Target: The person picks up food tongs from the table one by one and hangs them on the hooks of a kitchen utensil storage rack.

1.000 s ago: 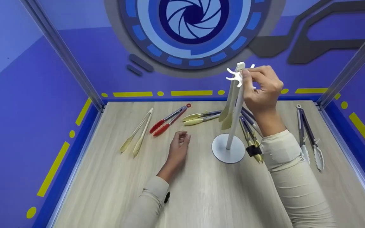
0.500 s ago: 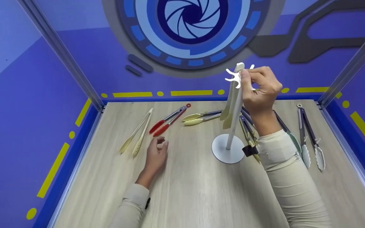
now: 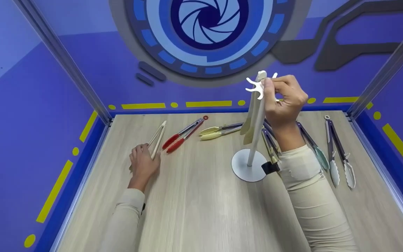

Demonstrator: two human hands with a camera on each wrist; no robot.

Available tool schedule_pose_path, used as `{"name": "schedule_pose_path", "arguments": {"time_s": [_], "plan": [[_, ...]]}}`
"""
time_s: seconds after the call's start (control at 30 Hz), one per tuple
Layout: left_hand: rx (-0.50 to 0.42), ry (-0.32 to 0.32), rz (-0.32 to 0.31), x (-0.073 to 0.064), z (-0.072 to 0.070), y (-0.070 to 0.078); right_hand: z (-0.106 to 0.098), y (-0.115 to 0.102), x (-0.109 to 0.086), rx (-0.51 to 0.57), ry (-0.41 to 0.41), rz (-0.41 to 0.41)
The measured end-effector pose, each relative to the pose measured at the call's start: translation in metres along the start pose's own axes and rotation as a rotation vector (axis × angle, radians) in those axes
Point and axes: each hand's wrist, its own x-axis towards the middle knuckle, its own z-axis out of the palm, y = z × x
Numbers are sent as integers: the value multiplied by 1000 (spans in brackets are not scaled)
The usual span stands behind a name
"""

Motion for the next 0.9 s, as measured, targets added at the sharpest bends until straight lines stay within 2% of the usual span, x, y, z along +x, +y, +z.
{"name": "schedule_pose_path", "arguments": {"time_s": [0.13, 0.23, 0.47, 0.73, 0.9], "plan": [[87, -79, -40, 8, 3, -16, -1, 1, 0, -2, 2, 1], [150, -93, -57, 11, 9, -25, -1, 1, -1, 5, 2, 1], [200, -33, -84, 11, 18, -25, -5, -2, 0, 16, 24, 1], [228, -3, -131, 7, 18, -23, -3, -3, -2, 23, 46, 0], [219, 31, -130, 8, 17, -21, -2, -4, 0, 32, 72, -5]]}}
